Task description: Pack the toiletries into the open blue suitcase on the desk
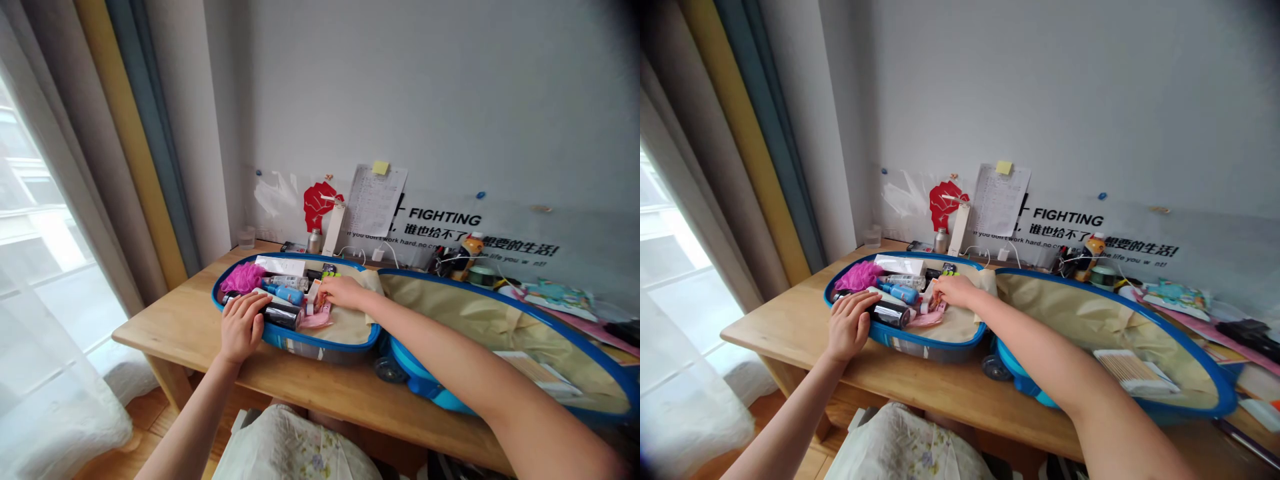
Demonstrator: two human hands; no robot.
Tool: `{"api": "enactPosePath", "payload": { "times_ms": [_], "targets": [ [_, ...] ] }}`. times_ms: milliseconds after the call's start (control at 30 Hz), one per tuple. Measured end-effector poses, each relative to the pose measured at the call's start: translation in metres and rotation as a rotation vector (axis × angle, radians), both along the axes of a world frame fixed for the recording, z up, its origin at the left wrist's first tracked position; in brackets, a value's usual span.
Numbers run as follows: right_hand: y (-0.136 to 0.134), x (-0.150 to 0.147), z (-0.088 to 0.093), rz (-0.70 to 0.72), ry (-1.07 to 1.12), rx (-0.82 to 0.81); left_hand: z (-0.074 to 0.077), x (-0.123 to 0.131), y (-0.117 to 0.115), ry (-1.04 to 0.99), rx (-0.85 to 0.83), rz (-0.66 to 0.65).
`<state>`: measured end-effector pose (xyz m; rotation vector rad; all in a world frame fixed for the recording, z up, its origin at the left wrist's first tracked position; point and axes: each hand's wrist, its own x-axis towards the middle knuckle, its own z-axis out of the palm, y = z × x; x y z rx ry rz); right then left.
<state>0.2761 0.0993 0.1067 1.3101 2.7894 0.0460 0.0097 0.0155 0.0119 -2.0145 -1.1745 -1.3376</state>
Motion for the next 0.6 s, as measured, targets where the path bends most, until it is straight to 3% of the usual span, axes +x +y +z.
{"api": "enactPosePath", "payload": {
  "times_ms": [333, 600],
  "targets": [
    [0.005, 0.003, -0.006, -0.127, 0.232, -0.023, -0.002, 0.000, 0.000, -0.018, -0.028, 0.008],
    [0.012, 0.012, -0.013, -0.179, 0.549, -0.225, -0.001, 0.000, 0.000, -0.003, -0.015, 0.009]
  ]
}}
